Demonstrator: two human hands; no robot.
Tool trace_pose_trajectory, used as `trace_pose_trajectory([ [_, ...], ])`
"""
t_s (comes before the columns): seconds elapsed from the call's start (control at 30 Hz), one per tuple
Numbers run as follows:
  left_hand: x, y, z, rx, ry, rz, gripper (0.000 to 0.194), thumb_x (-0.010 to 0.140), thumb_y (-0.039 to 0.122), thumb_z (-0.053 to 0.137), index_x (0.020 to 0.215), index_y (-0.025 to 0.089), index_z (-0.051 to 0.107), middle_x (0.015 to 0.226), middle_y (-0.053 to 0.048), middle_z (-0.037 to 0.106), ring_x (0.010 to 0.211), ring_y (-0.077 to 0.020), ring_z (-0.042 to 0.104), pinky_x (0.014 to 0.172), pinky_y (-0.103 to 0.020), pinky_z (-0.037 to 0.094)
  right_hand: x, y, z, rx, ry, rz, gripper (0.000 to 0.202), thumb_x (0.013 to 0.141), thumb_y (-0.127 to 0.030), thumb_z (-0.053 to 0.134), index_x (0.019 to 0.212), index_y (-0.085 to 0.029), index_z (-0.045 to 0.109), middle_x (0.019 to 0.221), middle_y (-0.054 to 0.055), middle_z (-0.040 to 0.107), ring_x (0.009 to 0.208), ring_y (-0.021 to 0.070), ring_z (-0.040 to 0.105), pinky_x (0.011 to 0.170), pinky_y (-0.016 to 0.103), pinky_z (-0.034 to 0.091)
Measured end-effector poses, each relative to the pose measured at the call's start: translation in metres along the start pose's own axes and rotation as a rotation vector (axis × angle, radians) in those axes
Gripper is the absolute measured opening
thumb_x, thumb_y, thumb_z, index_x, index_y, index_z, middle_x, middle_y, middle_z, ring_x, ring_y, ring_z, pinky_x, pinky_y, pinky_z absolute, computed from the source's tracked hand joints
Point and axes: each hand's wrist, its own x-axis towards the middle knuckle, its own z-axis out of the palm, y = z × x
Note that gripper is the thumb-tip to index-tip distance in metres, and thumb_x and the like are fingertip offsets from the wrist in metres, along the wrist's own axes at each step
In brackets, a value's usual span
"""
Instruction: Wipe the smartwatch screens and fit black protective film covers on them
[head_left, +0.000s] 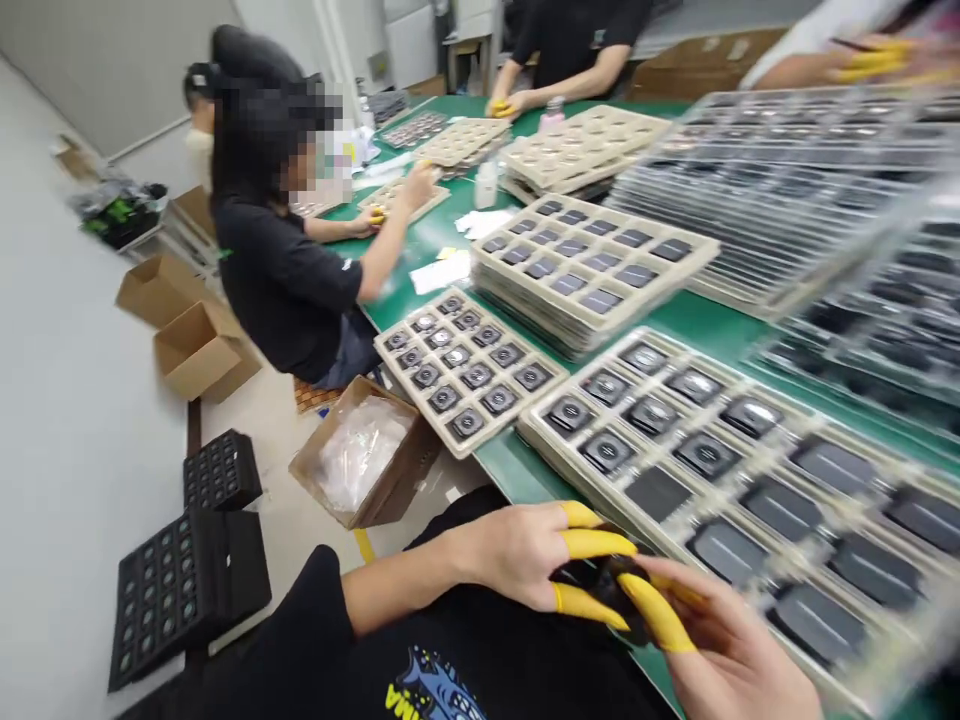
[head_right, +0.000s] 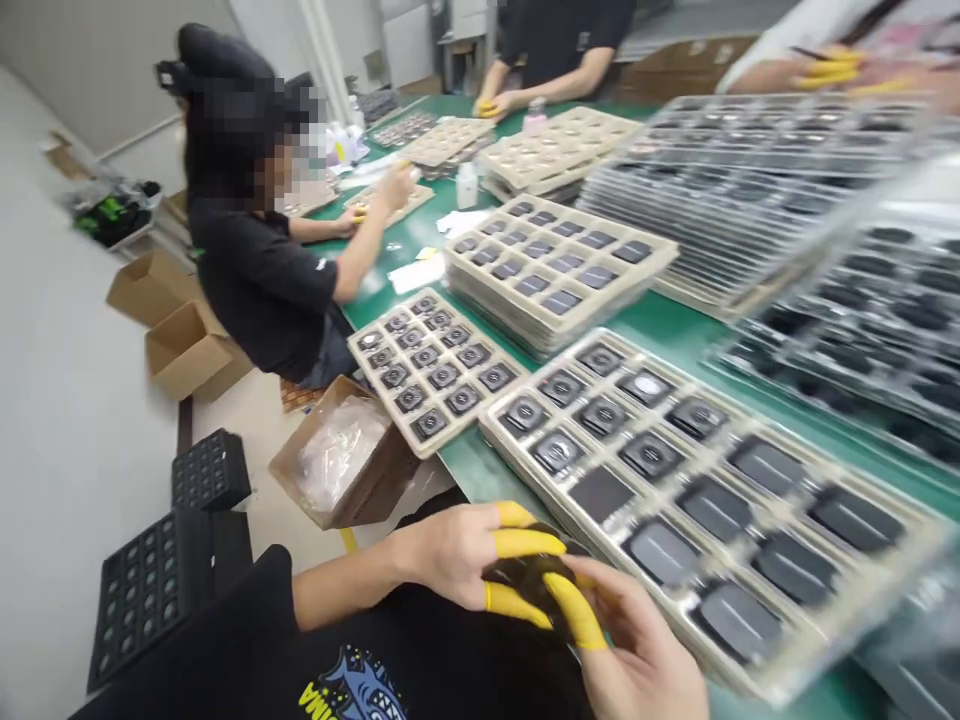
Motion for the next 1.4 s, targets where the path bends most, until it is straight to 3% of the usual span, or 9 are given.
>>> trace_pose_trajectory([
  [0.1,-0.003,0.007,-0.005,-0.004,0.072,0.030,0.073,0.088,0.055,0.093,0.146,0.017,0.073,0.131,-0.020,0.082,0.122,-0.0335,0.083,0.107,-0.043,0.072,-0.008,-0.025,0.007,0.064,0.067,-0.077,0.020,0.091,-0.044,0.078,0.104,-0.030,0.083,0.100,0.008,0.088,0.086,0.0302,0.086,0.078,0.040,0.074],
  [0.3,0.011,-0.001,-0.019,0.053,0.099,0.123,0.057,0.097,0.037,0.086,0.149,0.022,0.068,0.129,-0.015,0.081,0.118,-0.0295,0.084,0.103,-0.041,0.073,0.001,-0.053,0.005,0.084,-0.004,-0.160,0.017,0.108,-0.040,0.068,0.109,-0.024,0.075,0.099,0.005,0.080,0.078,0.0187,0.071,0.073,0.030,0.061],
  [0.6,0.035,-0.031,0.008,-0.036,0.038,0.192,0.047,0.095,0.042,0.088,0.137,0.024,0.076,0.124,-0.009,0.081,0.109,-0.0273,0.084,0.090,-0.037,0.074,-0.027,-0.052,-0.029,-0.054,0.142,-0.262,0.011,0.109,-0.028,0.069,0.099,-0.023,0.068,0.116,0.008,0.070,0.107,0.0217,0.066,0.098,0.036,0.059],
  [0.73,0.040,-0.043,0.013,-0.086,0.048,0.111,0.048,0.089,0.042,0.094,0.132,0.027,0.080,0.124,-0.007,0.082,0.112,-0.0268,0.080,0.098,-0.036,0.070,-0.048,-0.035,-0.098,-0.037,0.325,-0.126,0.022,0.110,-0.043,0.067,0.096,-0.025,0.068,0.100,0.004,0.075,0.090,0.0201,0.068,0.085,0.034,0.059],
  [0.87,0.038,-0.050,0.012,-0.156,0.061,0.080,0.046,0.088,0.038,0.095,0.131,0.028,0.082,0.123,-0.005,0.083,0.117,-0.0255,0.077,0.103,-0.033,0.066,-0.042,0.010,-0.234,-0.296,0.816,0.289,0.014,0.099,-0.032,0.075,0.093,-0.021,0.069,0.105,0.008,0.076,0.094,0.0220,0.066,0.090,0.038,0.055],
  [0.97,0.034,-0.055,0.011,-0.194,0.068,0.032,0.047,0.087,0.037,0.096,0.131,0.028,0.082,0.127,-0.005,0.083,0.119,-0.0253,0.078,0.102,-0.031,0.066,-0.026,0.046,-0.326,-0.372,1.015,0.475,0.017,0.105,-0.031,0.072,0.107,-0.013,0.072,0.119,0.016,0.075,0.104,0.0256,0.068,0.097,0.044,0.058],
  [1.03,0.029,-0.056,0.011,-0.200,0.062,-0.021,0.045,0.086,0.038,0.096,0.129,0.029,0.083,0.127,-0.005,0.082,0.118,-0.0252,0.078,0.099,-0.030,0.068,-0.016,0.066,-0.362,-0.403,1.068,0.571,0.029,0.109,-0.037,0.074,0.125,-0.014,0.073,0.132,0.014,0.074,0.113,0.0264,0.072,0.100,0.046,0.063],
  [1.27,0.006,-0.051,0.017,-0.280,0.132,-0.305,0.046,0.088,0.042,0.095,0.130,0.029,0.081,0.142,-0.007,0.076,0.121,-0.0257,0.078,0.096,-0.031,0.072,0.014,0.116,-0.379,-0.540,1.079,0.718,0.038,0.122,-0.033,0.052,0.148,-0.009,0.066,0.155,0.016,0.063,0.129,0.0216,0.072,0.118,0.048,0.054],
  [1.4,0.013,-0.059,0.010,-0.202,0.143,-0.182,0.047,0.084,0.041,0.098,0.126,0.026,0.084,0.130,-0.007,0.082,0.120,-0.0262,0.078,0.098,-0.031,0.071,0.020,0.124,-0.375,-0.612,1.137,0.721,0.048,0.114,-0.028,0.057,0.152,0.002,0.056,0.158,0.035,0.053,0.137,0.0422,0.065,0.116,0.060,0.048],
])
